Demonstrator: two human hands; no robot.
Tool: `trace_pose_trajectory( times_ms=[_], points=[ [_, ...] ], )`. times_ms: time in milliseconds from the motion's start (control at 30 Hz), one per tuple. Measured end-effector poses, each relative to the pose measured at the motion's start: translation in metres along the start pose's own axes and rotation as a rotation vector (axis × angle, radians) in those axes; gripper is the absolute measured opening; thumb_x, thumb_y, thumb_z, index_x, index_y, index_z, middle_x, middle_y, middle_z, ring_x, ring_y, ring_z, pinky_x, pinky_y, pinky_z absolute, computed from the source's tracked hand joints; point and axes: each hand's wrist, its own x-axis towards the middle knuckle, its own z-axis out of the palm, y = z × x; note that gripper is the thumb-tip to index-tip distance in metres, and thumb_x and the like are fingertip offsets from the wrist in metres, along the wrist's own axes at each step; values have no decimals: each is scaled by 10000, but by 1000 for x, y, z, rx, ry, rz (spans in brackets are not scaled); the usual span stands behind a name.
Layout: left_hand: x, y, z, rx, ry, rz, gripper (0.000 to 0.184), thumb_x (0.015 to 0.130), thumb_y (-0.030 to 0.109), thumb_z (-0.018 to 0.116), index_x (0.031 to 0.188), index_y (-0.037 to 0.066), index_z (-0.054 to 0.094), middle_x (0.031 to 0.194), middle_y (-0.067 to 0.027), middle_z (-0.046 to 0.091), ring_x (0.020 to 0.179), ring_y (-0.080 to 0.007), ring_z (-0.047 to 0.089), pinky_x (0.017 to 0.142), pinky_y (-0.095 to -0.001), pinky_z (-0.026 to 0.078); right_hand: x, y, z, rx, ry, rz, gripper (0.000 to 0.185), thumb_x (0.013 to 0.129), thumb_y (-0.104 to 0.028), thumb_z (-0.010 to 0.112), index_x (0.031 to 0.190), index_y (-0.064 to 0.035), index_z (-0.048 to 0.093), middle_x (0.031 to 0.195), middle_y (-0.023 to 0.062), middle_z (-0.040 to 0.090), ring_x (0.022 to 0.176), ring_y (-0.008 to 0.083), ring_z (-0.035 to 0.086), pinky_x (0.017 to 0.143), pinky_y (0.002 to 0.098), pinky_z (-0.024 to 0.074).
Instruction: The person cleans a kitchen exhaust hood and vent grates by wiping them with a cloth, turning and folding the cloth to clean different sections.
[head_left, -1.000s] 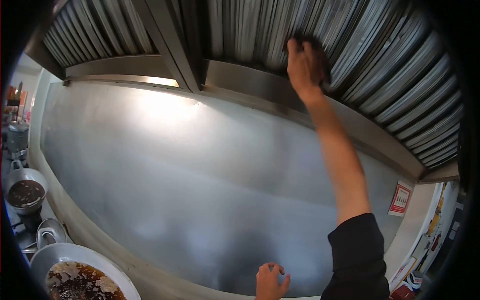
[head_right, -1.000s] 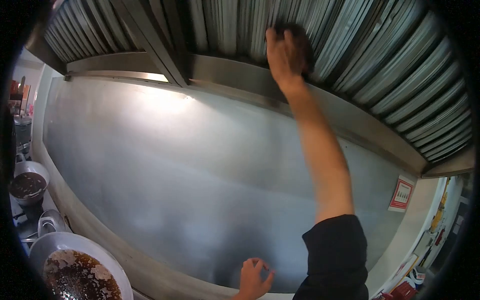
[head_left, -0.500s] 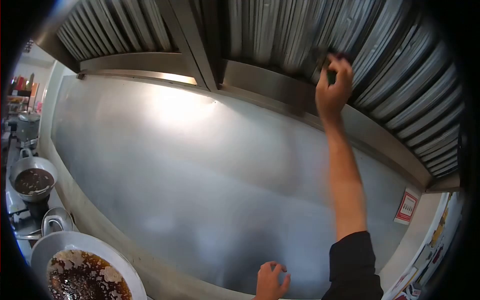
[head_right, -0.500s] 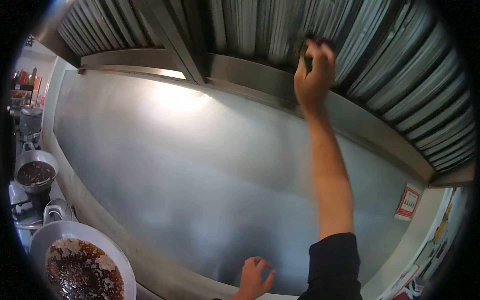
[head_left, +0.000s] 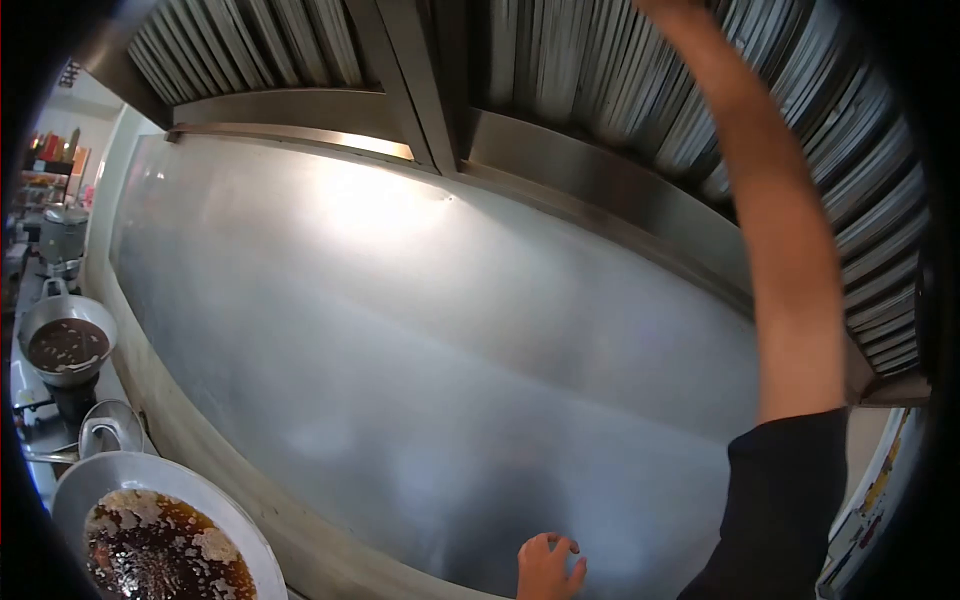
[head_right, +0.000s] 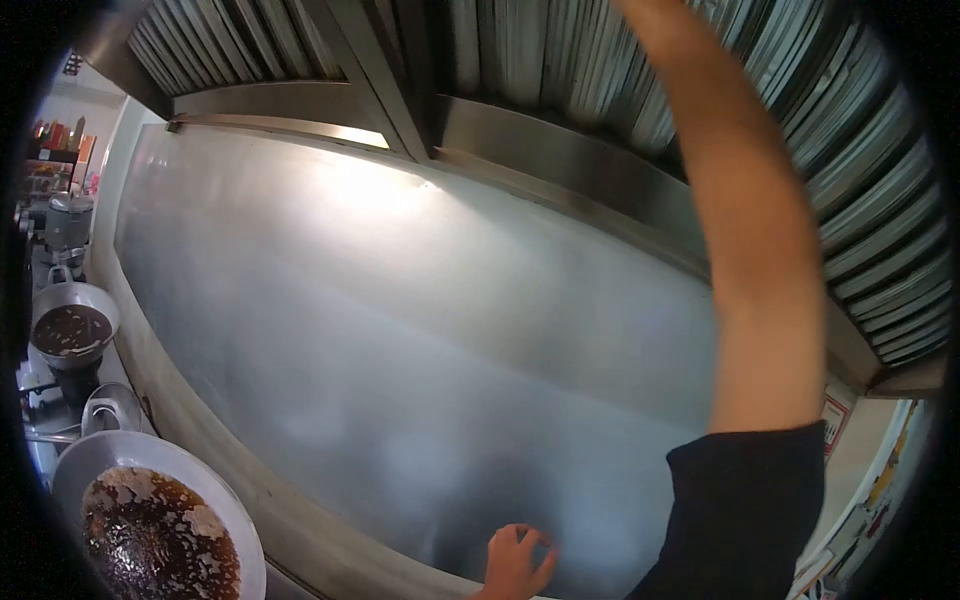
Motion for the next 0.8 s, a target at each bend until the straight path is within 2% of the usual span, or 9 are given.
trace_pose_trajectory(
  times_ms=[67, 133, 167, 200, 233, 267, 567, 667, 800],
  points=[
    [-5, -5, -2, -13, -17, -15, 231, 761, 203, 685, 946, 74, 634, 1045, -192, 560, 1023, -398, 521, 887, -535, 405, -47, -12, 46, -186, 234, -109, 172, 980, -111, 519, 910, -5, 635, 924, 193, 666, 915, 332, 645, 844, 448, 544],
    [-10, -2, -7, -30, -15, -3, 238, 754, 202, 687, 947, 72, 633, 1037, -191, 557, 1022, -397, 520, 890, -532, 404, -88, -39, 43, -24, 99, -46, 139, 949, -91, 561, 903, 4, 652, 996, 217, 675, 959, 365, 648, 895, 452, 539],
    [-10, -1, -9, -37, -9, 6, 241, 751, 201, 688, 948, 72, 633, 1032, -190, 555, 1022, -397, 520, 892, -531, 403, -107, -45, 50, -42, 45, -55, 64, 898, -57, 591, 939, -29, 631, 949, 172, 672, 962, 330, 643, 895, 422, 521],
    [-10, -2, -8, -37, -37, -7, 242, 750, 198, 688, 948, 72, 633, 1030, -190, 554, 1020, -396, 520, 893, -530, 402, -124, -51, 56, -58, -11, -62, 133, 847, -23, 620, 974, -62, 610, 903, 127, 670, 964, 295, 638, 894, 392, 502],
    [-9, -4, -5, -36, -62, -19, 242, 748, 196, 688, 949, 72, 633, 1028, -189, 552, 1019, -395, 520, 895, -529, 402, -137, -61, 51, -25, -38, -46, 51, 866, -54, 609, 911, -77, 600, 853, 95, 669, 971, 282, 635, 891, 398, 490],
    [-9, -5, -4, -36, -88, -33, 243, 746, 194, 687, 950, 72, 633, 1026, -188, 551, 1018, -394, 520, 896, -528, 401, -150, -65, 61, -10, -36, -50, 52, 887, -99, 563, 912, -79, 605, 825, 101, 668, 928, 267, 635, 888, 399, 498],
    [-37, 7, -13, 51, 30, 12, 299, 736, 192, 700, 1005, 88, 623, 1040, -181, 531, 1035, -394, 509, 902, -525, 401, -217, -92, 74, 273, -371, 77, 111, 909, -55, 544, 997, -18, 601, 909, 177, 657, 939, 327, 631, 888, 418, 518],
    [-42, 14, -27, 36, 19, -2, 327, 732, 185, 706, 1033, 94, 615, 1050, -180, 529, 1043, -395, 508, 917, -526, 398, -212, -81, 64, 379, -206, -3, 119, 926, -62, 533, 1029, -31, 586, 896, 154, 641, 940, 327, 633, 820, 428, 553],
    [-39, 14, -31, 65, -17, -34, 354, 730, 172, 713, 1059, 98, 604, 1066, -178, 525, 1049, -388, 511, 922, -523, 403, -203, -82, 33, 393, -40, 169, 124, 953, -66, 506, 1061, -94, 561, 908, 129, 610, 859, 322, 653, 633, 436, 583]
  ],
)
